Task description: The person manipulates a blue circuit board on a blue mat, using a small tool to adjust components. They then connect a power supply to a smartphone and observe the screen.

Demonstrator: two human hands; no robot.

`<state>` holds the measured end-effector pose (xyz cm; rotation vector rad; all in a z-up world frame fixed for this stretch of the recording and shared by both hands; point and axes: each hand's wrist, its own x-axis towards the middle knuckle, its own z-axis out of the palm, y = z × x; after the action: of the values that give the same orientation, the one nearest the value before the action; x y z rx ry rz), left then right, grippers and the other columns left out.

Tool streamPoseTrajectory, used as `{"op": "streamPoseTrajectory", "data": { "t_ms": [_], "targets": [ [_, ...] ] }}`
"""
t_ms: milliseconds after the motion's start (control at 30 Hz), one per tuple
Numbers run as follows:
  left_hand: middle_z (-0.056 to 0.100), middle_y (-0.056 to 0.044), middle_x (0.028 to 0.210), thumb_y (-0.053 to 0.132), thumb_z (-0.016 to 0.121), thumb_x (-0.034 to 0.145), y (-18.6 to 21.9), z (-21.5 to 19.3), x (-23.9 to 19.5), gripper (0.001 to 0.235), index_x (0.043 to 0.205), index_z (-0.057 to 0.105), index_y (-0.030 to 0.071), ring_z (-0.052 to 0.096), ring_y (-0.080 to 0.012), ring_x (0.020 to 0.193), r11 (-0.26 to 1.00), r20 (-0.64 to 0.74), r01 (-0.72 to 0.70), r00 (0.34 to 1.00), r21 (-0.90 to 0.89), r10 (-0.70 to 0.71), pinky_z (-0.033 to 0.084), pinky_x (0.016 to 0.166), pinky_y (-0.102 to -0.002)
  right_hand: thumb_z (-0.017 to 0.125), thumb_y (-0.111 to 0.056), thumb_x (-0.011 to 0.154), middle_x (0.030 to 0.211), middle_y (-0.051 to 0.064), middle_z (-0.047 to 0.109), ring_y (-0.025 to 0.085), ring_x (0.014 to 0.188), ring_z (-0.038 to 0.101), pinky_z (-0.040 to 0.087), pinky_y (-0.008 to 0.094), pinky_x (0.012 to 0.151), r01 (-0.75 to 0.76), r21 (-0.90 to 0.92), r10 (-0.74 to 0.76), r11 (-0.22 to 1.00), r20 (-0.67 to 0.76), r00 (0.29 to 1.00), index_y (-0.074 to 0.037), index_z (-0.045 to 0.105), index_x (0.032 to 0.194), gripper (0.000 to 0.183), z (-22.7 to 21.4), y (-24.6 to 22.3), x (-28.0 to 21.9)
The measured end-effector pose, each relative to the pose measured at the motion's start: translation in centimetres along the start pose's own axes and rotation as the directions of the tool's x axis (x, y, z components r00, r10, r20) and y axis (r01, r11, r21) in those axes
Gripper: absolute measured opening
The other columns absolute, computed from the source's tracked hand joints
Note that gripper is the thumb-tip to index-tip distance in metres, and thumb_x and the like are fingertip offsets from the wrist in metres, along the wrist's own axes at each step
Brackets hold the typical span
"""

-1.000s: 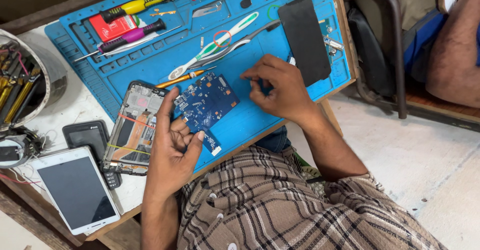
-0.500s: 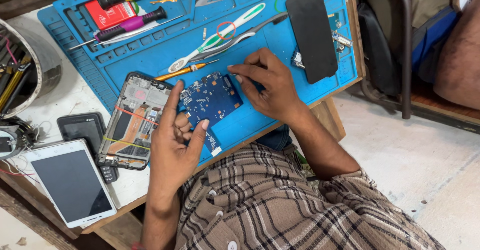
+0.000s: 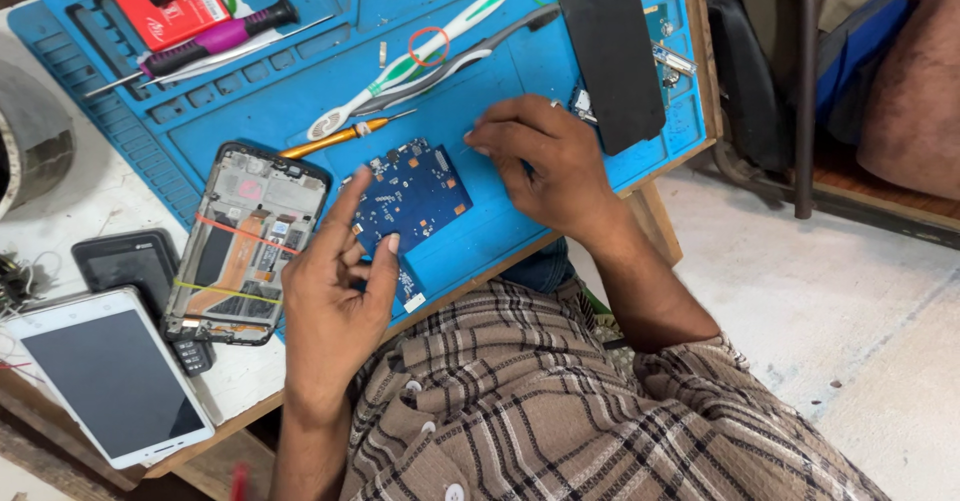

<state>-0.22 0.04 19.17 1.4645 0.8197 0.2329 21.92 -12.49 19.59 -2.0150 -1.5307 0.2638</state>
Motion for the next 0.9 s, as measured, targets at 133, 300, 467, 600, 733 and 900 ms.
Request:
{"op": "streamPoseTrajectory", "data": {
  "t_ms": [133, 300, 467, 600, 733, 900],
  "targets": [
    [0.072, -0.013, 0.108, 0.003, 0.078, 0.091, 0.4, 0.3, 0.2, 0.058, 0.145, 0.058, 0.006, 0.071, -0.0089, 0.085, 0.983, -0.01, -0.156, 0.987, 0.097, 0.158, 0.06, 0.058, -0.019, 0.073, 0.007, 0.095, 0.11, 0.008, 0.061, 0.017, 0.097, 0.068, 0.06, 0.027, 0.078, -0.045, 0.174, 0.048, 0.984, -0.01, 0.999, -0.008, 0.073, 0.112, 0.022, 0.6, 0.1, -0.3],
    [0.072, -0.013, 0.109, 0.005, 0.076, 0.094, 1.2, 0.9, 0.3, 0.075, 0.158, 0.037, 0.005, 0.074, -0.0108, 0.086, 0.981, -0.007, -0.166, 0.986, 0.103, 0.167, 0.058, 0.057, -0.021, 0.077, 0.005, 0.094, 0.102, 0.006, 0.066, 0.017, 0.086, 0.066, 0.053, 0.03, 0.071, -0.006, 0.197, -0.005, 0.98, 0.053, 0.999, -0.007, 0.076, 0.11, 0.02, 0.6, 1.8, 0.2],
    [0.075, -0.012, 0.102, 0.007, 0.076, 0.095, 0.6, 1.6, -0.2, 0.081, 0.162, 0.03, 0.006, 0.076, -0.0122, 0.082, 0.978, -0.042, -0.132, 0.989, 0.159, 0.141, 0.057, 0.057, -0.023, 0.074, 0.002, 0.1, 0.108, 0.007, 0.07, 0.02, 0.098, 0.069, 0.057, 0.033, 0.082, 0.065, 0.302, -0.094, 0.951, 0.083, 0.992, -0.007, 0.074, 0.113, 0.016, -0.4, 2.2, 0.7],
    [0.075, -0.013, 0.1, 0.014, 0.076, 0.099, -1.1, 2.2, -0.9, 0.076, 0.162, 0.035, 0.007, 0.074, -0.0188, 0.078, 0.92, -0.079, -0.175, 0.973, 0.351, 0.215, 0.057, 0.064, -0.031, 0.071, 0.001, 0.104, 0.104, 0.007, 0.069, 0.015, 0.087, 0.063, 0.05, 0.029, 0.072, 0.133, 0.345, -0.186, 0.929, 0.127, 0.974, -0.003, 0.073, 0.111, 0.009, -1.0, 4.2, 1.1],
    [0.065, -0.024, 0.129, 0.03, 0.086, 0.099, -1.5, 2.7, -1.0, 0.086, 0.158, 0.031, 0.004, 0.071, -0.0335, 0.111, 0.653, -0.061, -0.463, 0.787, 0.599, 0.614, 0.06, 0.093, -0.038, 0.071, -0.002, 0.106, 0.1, 0.005, 0.065, 0.009, 0.076, 0.053, 0.044, 0.025, 0.068, 0.121, 0.392, -0.179, 0.912, 0.113, 0.977, -0.003, 0.074, 0.111, 0.006, -0.2, 5.4, 0.8],
    [0.067, -0.024, 0.127, 0.042, 0.093, 0.084, -3.1, 3.4, -1.8, 0.102, 0.16, 0.038, 0.002, 0.07, -0.0383, 0.11, 0.654, -0.082, -0.435, 0.793, 0.619, 0.604, 0.058, 0.089, -0.043, 0.07, -0.001, 0.106, 0.098, 0.002, 0.063, 0.008, 0.079, 0.052, 0.044, 0.024, 0.071, 0.088, 0.439, -0.142, 0.894, 0.092, 0.986, -0.003, 0.074, 0.112, 0.008, -0.5, 5.0, -1.2]
  ]
}}
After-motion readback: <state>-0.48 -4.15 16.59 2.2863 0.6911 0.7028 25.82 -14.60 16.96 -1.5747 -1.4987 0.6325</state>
